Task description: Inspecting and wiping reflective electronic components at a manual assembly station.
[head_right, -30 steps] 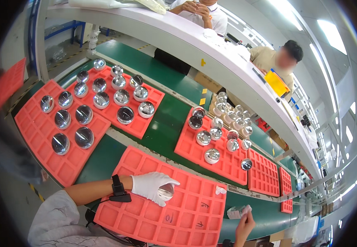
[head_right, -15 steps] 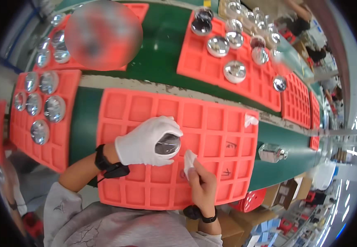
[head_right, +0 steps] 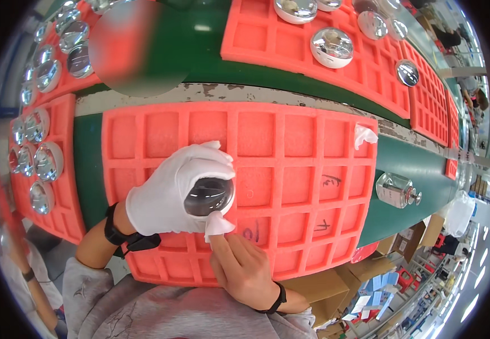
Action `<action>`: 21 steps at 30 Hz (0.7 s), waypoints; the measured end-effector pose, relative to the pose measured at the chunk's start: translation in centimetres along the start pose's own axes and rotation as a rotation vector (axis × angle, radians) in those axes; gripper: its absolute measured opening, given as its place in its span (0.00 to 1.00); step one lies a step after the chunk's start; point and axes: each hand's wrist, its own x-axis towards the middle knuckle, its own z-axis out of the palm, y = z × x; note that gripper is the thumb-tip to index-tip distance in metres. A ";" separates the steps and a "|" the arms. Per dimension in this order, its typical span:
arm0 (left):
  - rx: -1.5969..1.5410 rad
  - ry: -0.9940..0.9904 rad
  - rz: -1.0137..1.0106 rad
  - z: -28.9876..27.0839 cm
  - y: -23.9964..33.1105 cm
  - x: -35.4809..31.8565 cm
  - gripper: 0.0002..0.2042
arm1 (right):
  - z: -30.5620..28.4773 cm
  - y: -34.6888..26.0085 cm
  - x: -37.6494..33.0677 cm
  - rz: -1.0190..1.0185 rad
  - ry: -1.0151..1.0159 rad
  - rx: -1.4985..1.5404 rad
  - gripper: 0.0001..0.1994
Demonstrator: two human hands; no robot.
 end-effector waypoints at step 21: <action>0.022 0.424 -0.431 -16.1 8.4 4.7 0.35 | -2.8 -2.2 1.6 -0.066 0.042 -0.333 0.15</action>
